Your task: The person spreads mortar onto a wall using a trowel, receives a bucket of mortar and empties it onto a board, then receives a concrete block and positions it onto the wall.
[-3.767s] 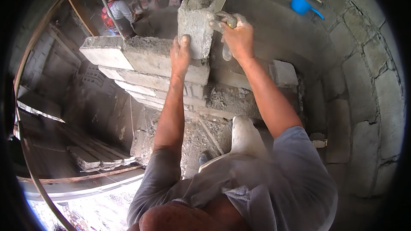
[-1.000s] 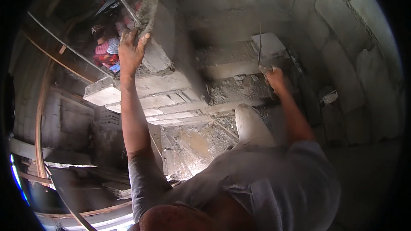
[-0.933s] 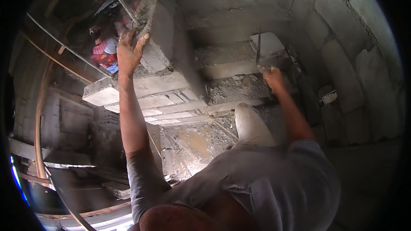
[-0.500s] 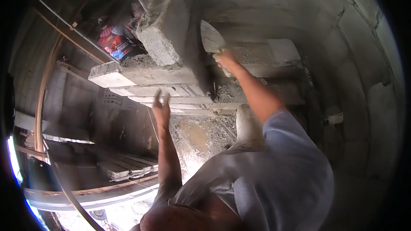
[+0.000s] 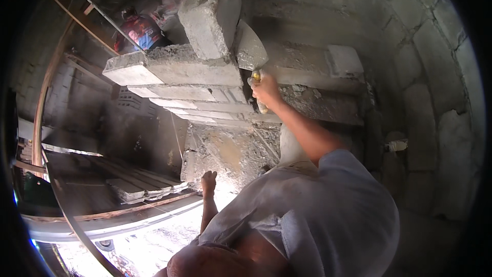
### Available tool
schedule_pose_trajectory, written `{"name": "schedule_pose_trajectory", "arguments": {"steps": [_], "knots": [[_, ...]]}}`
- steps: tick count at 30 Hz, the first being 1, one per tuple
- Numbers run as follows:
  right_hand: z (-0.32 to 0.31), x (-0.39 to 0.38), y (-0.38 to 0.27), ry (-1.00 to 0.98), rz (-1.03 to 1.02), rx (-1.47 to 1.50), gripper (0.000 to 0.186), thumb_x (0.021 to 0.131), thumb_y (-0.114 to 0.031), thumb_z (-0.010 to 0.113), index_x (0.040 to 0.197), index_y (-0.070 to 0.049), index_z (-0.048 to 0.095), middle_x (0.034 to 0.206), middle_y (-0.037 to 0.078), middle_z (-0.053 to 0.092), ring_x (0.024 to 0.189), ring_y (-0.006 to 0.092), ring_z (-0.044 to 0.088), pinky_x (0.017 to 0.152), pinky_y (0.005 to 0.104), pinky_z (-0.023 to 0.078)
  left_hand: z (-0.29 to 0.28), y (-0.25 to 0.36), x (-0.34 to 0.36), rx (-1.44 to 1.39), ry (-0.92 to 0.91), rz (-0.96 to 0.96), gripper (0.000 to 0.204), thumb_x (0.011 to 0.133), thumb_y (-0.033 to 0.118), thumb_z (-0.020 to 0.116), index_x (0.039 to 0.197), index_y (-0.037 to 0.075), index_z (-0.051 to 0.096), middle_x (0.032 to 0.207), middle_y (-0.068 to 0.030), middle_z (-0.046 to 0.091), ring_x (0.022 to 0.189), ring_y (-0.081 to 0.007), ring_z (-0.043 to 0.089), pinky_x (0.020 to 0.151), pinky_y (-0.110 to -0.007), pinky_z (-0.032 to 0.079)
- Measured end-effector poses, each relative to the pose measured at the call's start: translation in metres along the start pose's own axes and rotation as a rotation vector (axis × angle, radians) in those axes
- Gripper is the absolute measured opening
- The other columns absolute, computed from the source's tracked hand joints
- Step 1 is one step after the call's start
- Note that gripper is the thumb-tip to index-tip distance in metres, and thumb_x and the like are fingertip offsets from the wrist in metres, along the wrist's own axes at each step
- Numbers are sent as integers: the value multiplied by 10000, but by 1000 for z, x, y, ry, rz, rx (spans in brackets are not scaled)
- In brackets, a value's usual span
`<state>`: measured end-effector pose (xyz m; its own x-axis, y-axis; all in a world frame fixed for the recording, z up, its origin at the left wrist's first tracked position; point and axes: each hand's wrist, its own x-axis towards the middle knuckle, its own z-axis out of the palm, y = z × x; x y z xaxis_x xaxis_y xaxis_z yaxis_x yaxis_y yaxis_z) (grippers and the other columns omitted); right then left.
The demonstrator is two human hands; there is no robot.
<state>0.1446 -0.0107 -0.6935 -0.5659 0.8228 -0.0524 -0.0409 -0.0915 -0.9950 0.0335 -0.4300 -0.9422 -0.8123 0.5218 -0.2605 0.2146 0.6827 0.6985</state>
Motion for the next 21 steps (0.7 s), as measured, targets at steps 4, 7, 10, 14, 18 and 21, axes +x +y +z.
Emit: {"name": "schedule_pose_trajectory", "arguments": {"steps": [4,7,10,14,18,21], "knots": [[3,-46,-38,-48,119,-13,168,889,-114,630,1012,-55,532,692,16,537,519,112,516,422,278,409,-1,47,26,-25,-65,-32,344,822,304,607,881,-35,618,809,-249,631,734,-383,588,706,-444,447],[-6,-59,-48,-174,178,160,194,887,-136,638,1040,-41,565,709,31,558,526,127,530,453,284,420,14,65,55,-92,-76,67,367,843,308,621,989,-29,642,917,-248,665,863,-366,654,765,-433,483],[-27,-66,-55,-233,200,241,261,889,-191,668,1061,-14,585,719,31,565,534,133,538,472,274,408,33,86,78,-78,-47,139,465,850,333,636,1131,-37,634,1064,-248,668,1003,-372,651,857,-410,501],[-73,-56,-68,-254,166,255,281,880,-210,682,1059,-14,589,713,25,561,539,123,531,475,265,407,69,118,97,-133,-217,99,535,843,337,661,1209,-48,601,1123,-244,659,1049,-345,649,897,-398,500],[-151,-35,-62,-86,106,99,247,906,-157,641,1085,2,581,703,18,541,534,110,514,471,255,407,97,213,84,-42,-496,67,530,845,344,677,1192,-50,606,1092,-228,671,979,-303,669,831,-381,524],[-222,-2,-55,-34,91,10,268,903,-171,650,1084,15,583,709,20,541,540,104,513,466,254,406,143,249,85,-114,-542,332,510,854,323,683,1195,-48,600,1120,-222,665,990,-307,667,828,-381,529]]}}
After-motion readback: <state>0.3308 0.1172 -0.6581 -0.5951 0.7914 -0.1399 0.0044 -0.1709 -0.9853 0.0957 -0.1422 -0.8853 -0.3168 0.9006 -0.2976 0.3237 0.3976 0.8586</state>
